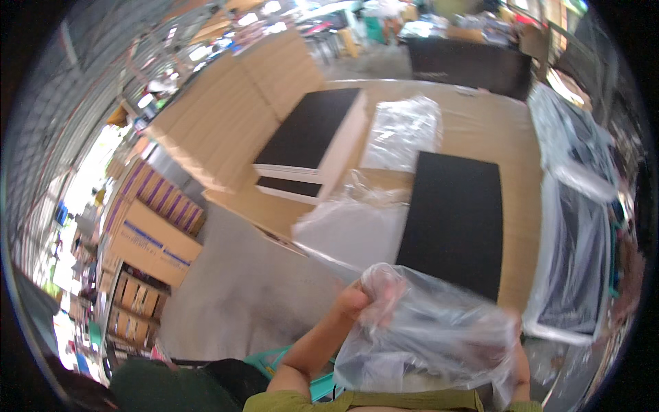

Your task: The person wraps individual black flat rectangular items in clear plastic bags by hand and stacks them on a table.

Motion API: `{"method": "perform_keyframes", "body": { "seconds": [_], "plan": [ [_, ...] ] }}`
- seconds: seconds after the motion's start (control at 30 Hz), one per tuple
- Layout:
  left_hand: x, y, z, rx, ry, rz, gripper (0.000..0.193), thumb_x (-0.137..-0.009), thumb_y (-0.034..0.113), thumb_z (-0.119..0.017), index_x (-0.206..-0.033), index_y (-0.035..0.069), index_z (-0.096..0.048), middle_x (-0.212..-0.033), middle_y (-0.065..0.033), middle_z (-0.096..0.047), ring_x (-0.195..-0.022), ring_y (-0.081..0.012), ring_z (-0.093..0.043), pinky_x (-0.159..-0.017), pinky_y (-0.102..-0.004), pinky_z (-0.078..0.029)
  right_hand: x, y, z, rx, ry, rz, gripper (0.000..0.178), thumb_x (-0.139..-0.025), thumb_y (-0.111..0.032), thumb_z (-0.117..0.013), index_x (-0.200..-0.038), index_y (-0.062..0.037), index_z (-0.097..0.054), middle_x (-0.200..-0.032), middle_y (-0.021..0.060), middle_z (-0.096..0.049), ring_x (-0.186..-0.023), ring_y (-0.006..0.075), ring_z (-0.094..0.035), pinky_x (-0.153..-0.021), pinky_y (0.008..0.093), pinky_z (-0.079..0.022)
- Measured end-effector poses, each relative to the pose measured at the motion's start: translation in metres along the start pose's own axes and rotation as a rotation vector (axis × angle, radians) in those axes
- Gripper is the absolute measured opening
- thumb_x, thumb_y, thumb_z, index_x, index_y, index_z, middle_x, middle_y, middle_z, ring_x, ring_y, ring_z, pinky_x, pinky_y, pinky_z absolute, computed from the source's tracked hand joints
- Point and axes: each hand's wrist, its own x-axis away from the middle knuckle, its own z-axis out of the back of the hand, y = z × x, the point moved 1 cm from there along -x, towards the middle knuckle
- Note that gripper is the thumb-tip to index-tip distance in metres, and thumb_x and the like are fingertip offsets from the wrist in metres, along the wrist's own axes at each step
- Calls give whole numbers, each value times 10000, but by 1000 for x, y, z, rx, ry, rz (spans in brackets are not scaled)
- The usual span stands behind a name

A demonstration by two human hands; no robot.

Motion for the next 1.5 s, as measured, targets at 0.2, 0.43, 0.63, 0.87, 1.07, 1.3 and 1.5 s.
{"method": "perform_keyframes", "body": {
  "seconds": [0.2,0.43,0.63,0.87,1.07,1.3,1.5],
  "plan": [
    [15,-13,8,-277,147,73,310,-819,251,-714,-1012,25,-626,-885,-73,-605,-759,-201,-621,-645,-322,-521,4,0,16,-32,-41,167,277,-852,-283,-685,-906,-12,-668,-935,193,-660,-800,273,-658,-715,424,-543],
    [1,-8,5,-1043,16,511,271,-842,258,-694,-926,4,-650,-779,-52,-612,-733,-183,-622,-605,-279,-482,21,-31,-24,-178,967,77,302,-861,-303,-670,-896,-3,-670,-882,174,-671,-702,227,-663,-609,361,-560],
    [29,22,16,-217,145,-209,572,-930,548,-467,-1061,16,-635,-931,-111,-646,-857,-251,-631,-776,-414,-508,51,17,21,-387,412,-360,411,-832,-387,-693,-862,22,-677,-746,120,-675,-577,158,-621,-517,266,-502],
    [8,22,4,-285,219,-211,741,-876,673,-442,-1183,10,-565,-904,-87,-621,-747,-186,-578,-713,-336,-477,83,52,-15,-754,753,-73,313,-787,-225,-687,-944,45,-661,-880,180,-678,-912,300,-635,-799,493,-499],
    [33,13,57,-302,169,86,573,-960,556,-378,-882,55,-646,-604,-12,-546,-462,-121,-468,-603,-313,-450,98,11,15,-430,857,24,425,-841,-269,-617,-1107,60,-573,-1019,219,-643,-880,357,-651,-764,508,-537],
    [-7,2,45,-92,426,-36,436,-930,412,-495,-880,-10,-592,-612,-29,-547,-449,-139,-464,-524,-315,-448,50,-7,-1,-494,1094,274,228,-744,-95,-634,-939,19,-602,-900,147,-665,-775,252,-655,-696,353,-535],
    [-30,-28,26,-1258,1091,-148,238,-836,106,-636,-1051,16,-590,-834,-115,-565,-686,-168,-575,-541,-235,-454,53,24,10,667,1400,-55,109,-737,55,-517,-797,-36,-529,-677,1,-488,-573,76,-453,-511,202,-366]
  ]
}}
